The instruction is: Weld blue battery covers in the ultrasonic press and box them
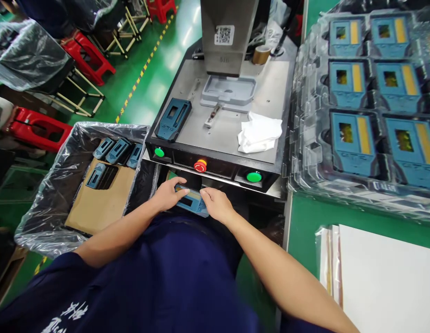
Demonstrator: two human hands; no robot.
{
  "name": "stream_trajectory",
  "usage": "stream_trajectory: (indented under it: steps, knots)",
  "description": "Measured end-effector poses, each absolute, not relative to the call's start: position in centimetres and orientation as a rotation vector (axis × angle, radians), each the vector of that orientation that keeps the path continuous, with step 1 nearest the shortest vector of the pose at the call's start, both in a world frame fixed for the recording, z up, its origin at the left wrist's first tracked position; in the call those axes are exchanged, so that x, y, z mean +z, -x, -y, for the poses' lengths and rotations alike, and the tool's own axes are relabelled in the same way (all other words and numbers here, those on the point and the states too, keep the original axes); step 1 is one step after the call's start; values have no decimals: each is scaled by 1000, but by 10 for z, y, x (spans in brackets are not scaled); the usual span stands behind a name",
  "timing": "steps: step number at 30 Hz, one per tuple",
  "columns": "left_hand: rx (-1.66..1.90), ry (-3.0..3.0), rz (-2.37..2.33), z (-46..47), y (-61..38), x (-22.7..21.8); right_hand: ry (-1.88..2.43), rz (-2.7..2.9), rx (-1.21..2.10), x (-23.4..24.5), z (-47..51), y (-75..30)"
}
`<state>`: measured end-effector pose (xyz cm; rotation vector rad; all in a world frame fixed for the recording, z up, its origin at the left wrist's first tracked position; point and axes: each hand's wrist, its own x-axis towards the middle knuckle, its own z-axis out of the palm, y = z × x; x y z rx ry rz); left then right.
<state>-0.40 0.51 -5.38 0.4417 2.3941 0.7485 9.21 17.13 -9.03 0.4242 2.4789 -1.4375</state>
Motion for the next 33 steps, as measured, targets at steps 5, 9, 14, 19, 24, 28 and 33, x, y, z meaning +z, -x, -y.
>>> stream_trajectory:
  steps: [5, 9, 14, 19, 24, 28, 33]
  knots:
    - [766, -620, -2610, -10, -9, -60, -499, -2350, -1760, -100, -160, -98]
    - [791, -651, -2592, -10, -3, -58, -585, -2137, -1940, -102, -159, -99]
    - [957, -536, -2496, -3, 13, -52, -639, -1789, -2194, -95, -161, -95]
    - [1095, -454, -2425, 4, 15, -57, -633, -1754, -2219, -95, -160, -94]
    - [1222, -429, -2358, 8, 12, -62, -585, -1882, -2157, -100, -161, -95]
    - [1241, -439, -2362, 11, 11, -61, -509, -2046, -2042, -101, -162, -96]
    - [1213, -504, -2392, 7, 3, -57, -492, -2467, -1677, -88, -163, -98]
